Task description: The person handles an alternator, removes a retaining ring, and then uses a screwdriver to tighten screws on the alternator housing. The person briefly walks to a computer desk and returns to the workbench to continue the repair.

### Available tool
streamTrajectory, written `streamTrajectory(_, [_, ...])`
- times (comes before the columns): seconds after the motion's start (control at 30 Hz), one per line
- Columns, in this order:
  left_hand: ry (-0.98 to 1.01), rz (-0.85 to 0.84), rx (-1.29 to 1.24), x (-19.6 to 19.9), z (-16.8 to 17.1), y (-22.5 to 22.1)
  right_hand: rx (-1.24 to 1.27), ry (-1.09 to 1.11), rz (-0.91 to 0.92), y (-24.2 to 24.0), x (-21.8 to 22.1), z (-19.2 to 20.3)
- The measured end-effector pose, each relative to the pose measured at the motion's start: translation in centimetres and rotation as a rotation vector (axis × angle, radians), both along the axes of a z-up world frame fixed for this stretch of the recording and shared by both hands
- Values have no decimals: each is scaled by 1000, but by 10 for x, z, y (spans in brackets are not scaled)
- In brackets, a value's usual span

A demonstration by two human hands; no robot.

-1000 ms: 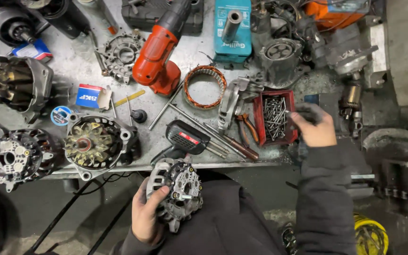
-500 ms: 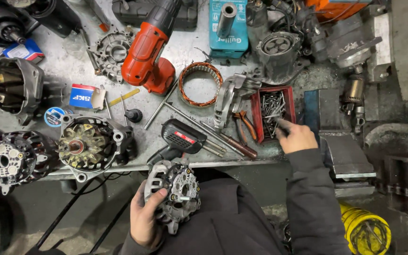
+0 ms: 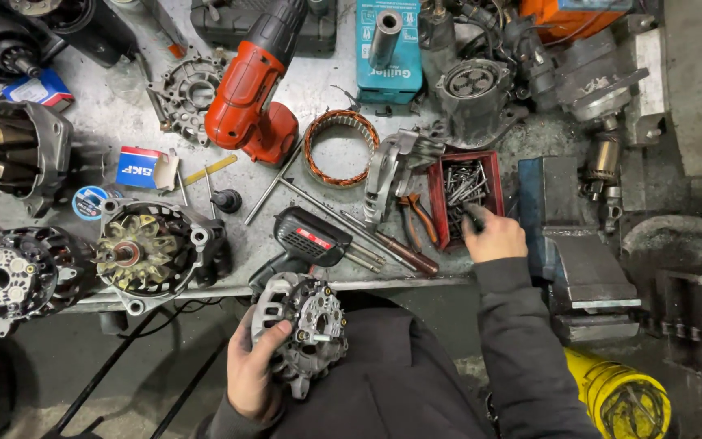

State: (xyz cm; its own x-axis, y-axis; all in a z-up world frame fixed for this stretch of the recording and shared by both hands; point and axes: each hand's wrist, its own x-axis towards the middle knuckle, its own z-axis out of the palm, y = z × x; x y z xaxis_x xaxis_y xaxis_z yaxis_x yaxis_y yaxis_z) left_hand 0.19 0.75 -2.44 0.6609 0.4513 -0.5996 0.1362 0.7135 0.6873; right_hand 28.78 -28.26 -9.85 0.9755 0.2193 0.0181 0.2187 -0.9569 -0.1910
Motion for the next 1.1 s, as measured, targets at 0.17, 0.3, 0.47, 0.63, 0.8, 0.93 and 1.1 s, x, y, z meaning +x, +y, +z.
streamTrajectory(0.17, [-4, -12, 2, -3, -3, 0, -38, 39, 2, 8, 2, 14])
streamTrajectory(0.3, [-8, 8, 3, -3, -3, 2, -178, 77, 51, 13, 2, 14])
streamTrajectory(0.47, [3, 31, -24, -1, 6, 3, -21, 71, 135, -25, 8, -13])
streamTrajectory(0.63, [16, 22, -20, -1, 7, 6, 1146, 988, -238, -30, 6, 43])
streamTrajectory(0.8, [-23, -12, -2, 1, 6, 4, 1387, 1161, -160, -28, -6, 61])
streamTrajectory(0.93, [-9, -14, -14, 4, 5, 2, 1490, 1138, 3, -10, -31, 75])
streamTrajectory(1.1, [-38, 8, -27, 5, 6, -4, 1310, 1064, 59, 35, -65, 112])
